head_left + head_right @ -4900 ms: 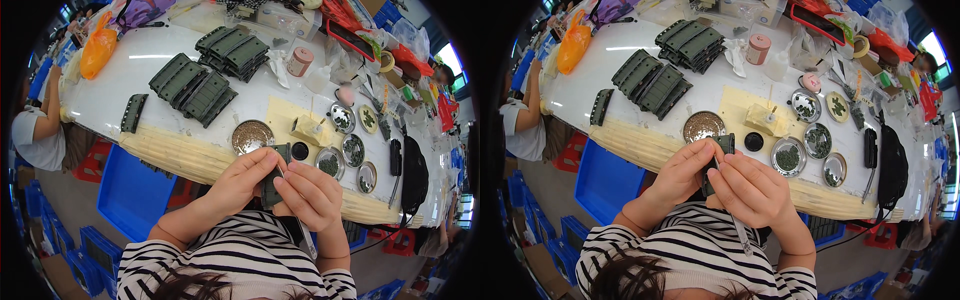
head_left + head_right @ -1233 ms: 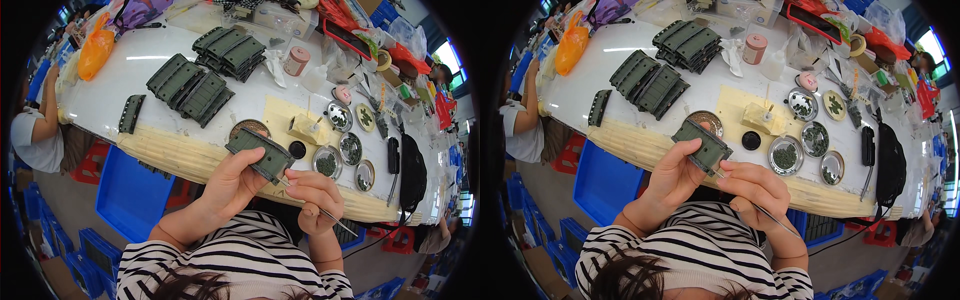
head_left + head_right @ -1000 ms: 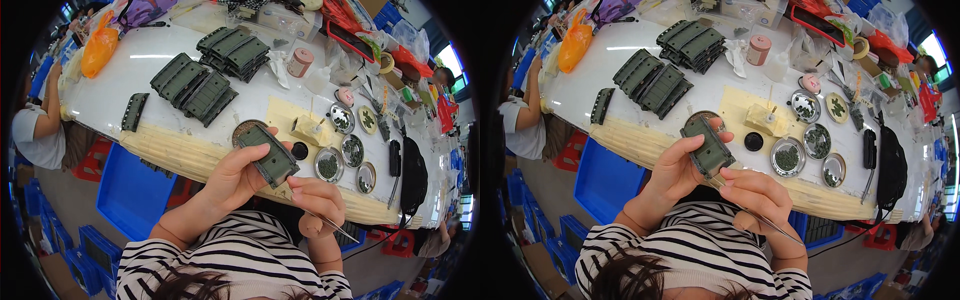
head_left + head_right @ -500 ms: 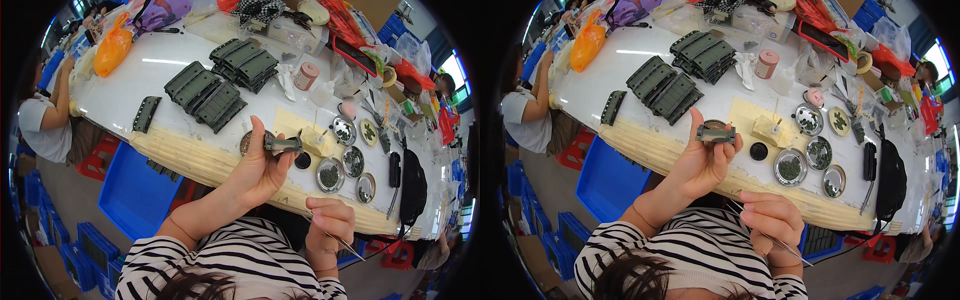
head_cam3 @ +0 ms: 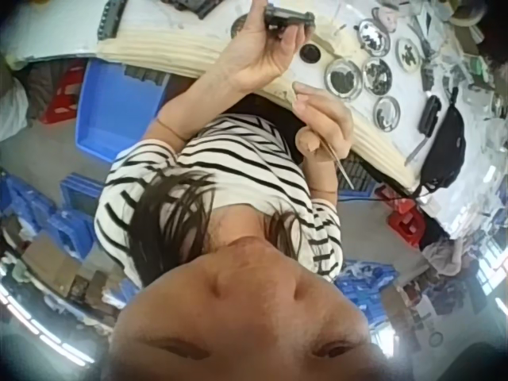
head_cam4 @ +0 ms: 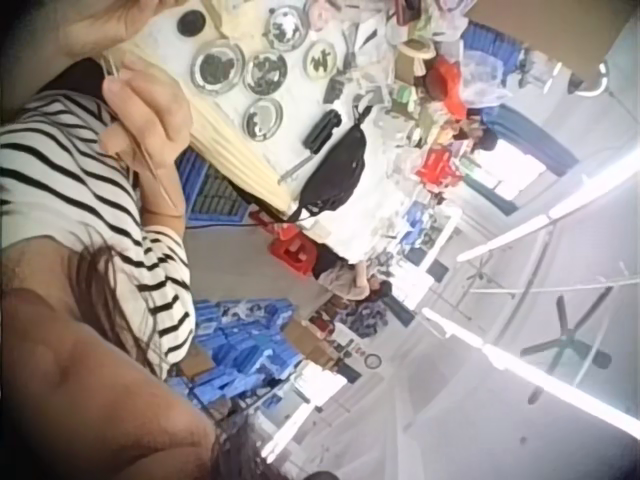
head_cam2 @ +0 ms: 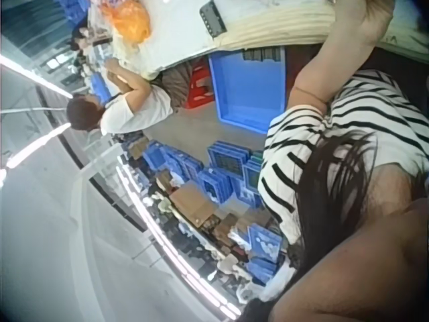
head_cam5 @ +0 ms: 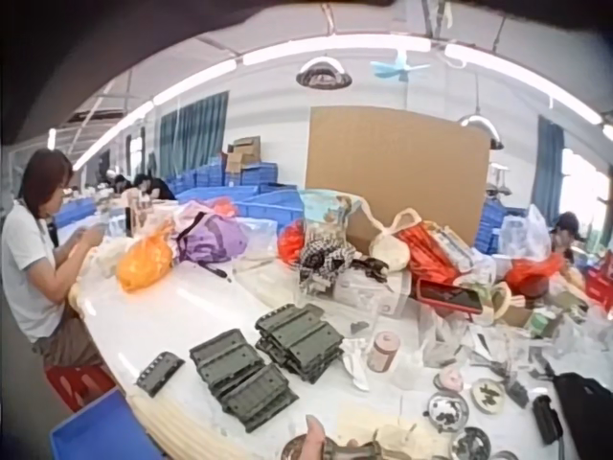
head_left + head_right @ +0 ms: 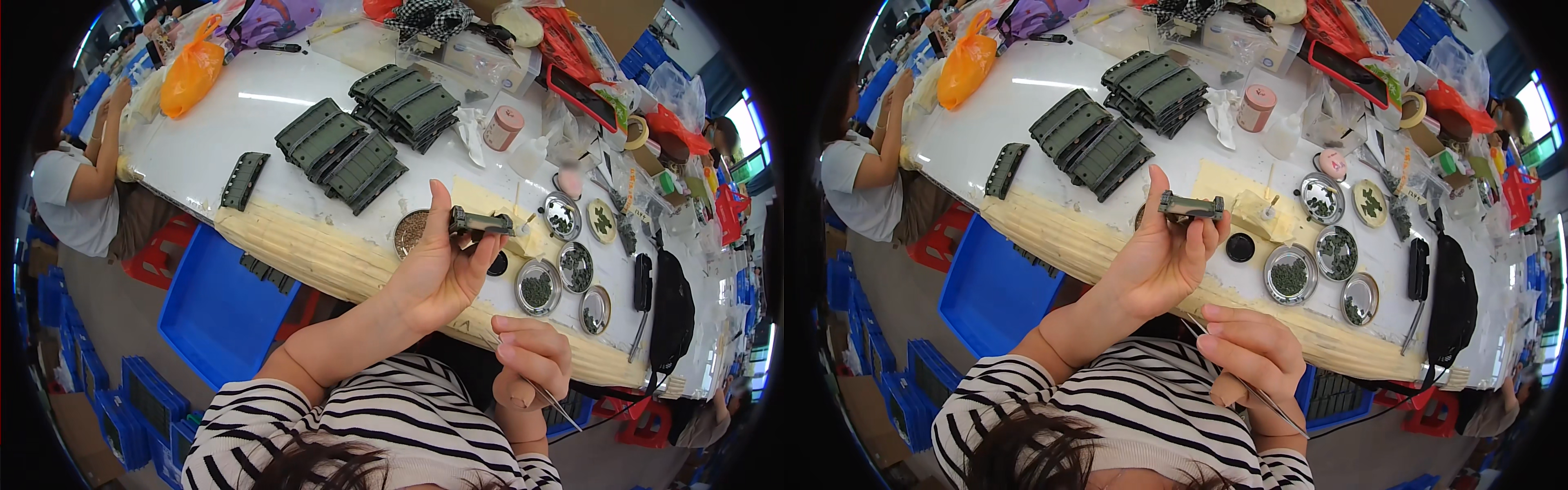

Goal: Assembling and detailing components of a miniature model tank at a workbench using a brush and glue.

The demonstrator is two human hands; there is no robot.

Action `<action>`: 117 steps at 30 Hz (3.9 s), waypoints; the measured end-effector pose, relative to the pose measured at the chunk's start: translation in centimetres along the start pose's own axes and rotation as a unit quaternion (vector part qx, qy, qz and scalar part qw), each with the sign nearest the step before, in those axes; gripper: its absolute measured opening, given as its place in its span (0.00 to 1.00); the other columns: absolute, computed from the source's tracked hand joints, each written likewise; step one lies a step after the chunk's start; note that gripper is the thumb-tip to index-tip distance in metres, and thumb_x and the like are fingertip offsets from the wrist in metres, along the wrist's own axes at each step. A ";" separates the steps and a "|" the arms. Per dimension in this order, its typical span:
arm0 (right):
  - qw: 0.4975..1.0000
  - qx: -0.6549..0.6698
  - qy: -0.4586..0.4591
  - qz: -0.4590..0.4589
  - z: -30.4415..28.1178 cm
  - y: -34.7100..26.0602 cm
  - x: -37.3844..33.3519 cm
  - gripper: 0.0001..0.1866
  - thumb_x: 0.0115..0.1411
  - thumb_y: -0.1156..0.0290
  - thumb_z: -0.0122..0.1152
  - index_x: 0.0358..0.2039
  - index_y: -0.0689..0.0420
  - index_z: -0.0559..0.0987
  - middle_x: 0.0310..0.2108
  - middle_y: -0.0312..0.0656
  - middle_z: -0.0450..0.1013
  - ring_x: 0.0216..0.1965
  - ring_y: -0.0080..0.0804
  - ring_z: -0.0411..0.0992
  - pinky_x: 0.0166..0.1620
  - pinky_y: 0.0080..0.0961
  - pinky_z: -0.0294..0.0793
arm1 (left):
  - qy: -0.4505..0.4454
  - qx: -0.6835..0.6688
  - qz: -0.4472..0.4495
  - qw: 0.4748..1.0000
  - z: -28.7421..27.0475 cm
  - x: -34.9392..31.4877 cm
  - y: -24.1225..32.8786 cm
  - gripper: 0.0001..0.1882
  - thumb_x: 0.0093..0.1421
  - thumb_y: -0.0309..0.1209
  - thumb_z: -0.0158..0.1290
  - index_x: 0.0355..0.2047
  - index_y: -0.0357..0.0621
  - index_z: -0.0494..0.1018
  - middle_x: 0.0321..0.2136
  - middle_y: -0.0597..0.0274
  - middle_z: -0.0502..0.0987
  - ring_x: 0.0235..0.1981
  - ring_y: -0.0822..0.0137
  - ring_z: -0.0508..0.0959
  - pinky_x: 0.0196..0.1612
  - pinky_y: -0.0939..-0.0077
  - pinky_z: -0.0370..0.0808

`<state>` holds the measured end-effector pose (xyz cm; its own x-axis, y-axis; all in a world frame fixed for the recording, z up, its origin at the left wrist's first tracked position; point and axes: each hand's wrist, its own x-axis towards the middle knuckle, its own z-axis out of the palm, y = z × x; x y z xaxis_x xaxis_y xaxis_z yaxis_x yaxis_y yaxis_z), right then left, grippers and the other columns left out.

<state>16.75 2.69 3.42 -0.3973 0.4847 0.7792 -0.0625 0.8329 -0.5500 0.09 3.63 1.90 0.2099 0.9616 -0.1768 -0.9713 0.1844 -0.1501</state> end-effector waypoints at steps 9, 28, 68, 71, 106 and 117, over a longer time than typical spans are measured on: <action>0.999 0.041 -0.017 0.011 -0.5 0.2 -0.1 0.20 0.52 0.54 0.62 0.35 0.58 0.79 0.32 0.42 0.73 0.36 0.43 0.78 0.37 0.31 0.80 | 0.002 -0.003 -0.003 1.000 0.0 0.0 0.0 0.31 0.54 0.55 0.55 0.40 0.37 0.68 0.36 0.60 0.74 0.37 0.68 0.79 0.39 0.84 0.83; 0.999 0.034 -0.035 0.004 -0.9 0.2 0.1 0.24 0.54 0.49 0.59 0.39 0.58 0.80 0.35 0.43 0.74 0.39 0.44 0.78 0.40 0.32 0.79 | -0.005 -0.029 -0.012 0.999 -0.2 0.0 0.0 0.33 0.54 0.56 0.56 0.41 0.35 0.69 0.40 0.49 0.71 0.33 0.66 0.81 0.38 0.82 0.83; 0.998 -0.042 -0.044 -0.013 -0.8 0.4 0.5 0.19 0.56 0.61 0.64 0.42 0.63 0.79 0.39 0.46 0.73 0.44 0.47 0.76 0.44 0.33 0.79 | -0.217 0.241 0.141 0.935 -3.3 -0.1 0.6 0.26 0.60 0.37 0.56 0.53 0.57 0.53 0.40 0.44 0.74 0.40 0.62 0.78 0.41 0.69 0.80; 0.998 -0.039 -0.040 -0.014 -0.7 0.5 0.4 0.19 0.56 0.62 0.63 0.42 0.63 0.79 0.39 0.46 0.73 0.44 0.47 0.76 0.44 0.33 0.80 | -0.222 0.239 0.138 0.935 -3.4 -0.1 0.6 0.26 0.60 0.37 0.56 0.53 0.57 0.53 0.40 0.44 0.74 0.40 0.62 0.78 0.41 0.69 0.81; 0.998 -0.021 -0.054 -0.024 -1.1 0.8 0.5 0.22 0.50 0.61 0.67 0.41 0.63 0.79 0.37 0.45 0.73 0.40 0.47 0.77 0.42 0.33 0.80 | -0.223 0.233 0.086 0.942 -3.7 0.7 1.0 0.27 0.58 0.38 0.58 0.52 0.57 0.56 0.38 0.44 0.75 0.35 0.61 0.80 0.37 0.69 0.82; 0.997 -0.024 -0.066 -0.036 -1.0 0.8 0.7 0.21 0.47 0.66 0.69 0.41 0.64 0.79 0.36 0.44 0.73 0.40 0.46 0.77 0.41 0.32 0.79 | -0.226 0.237 0.088 0.941 -3.6 0.6 1.2 0.27 0.58 0.37 0.58 0.53 0.57 0.56 0.38 0.44 0.75 0.36 0.60 0.80 0.37 0.69 0.82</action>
<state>17.33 3.95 3.84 -0.5110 0.3868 0.7676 -0.0515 0.8776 -0.4766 -0.49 3.72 -1.94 0.0760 0.9543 0.2892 -0.9498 -0.0189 0.3123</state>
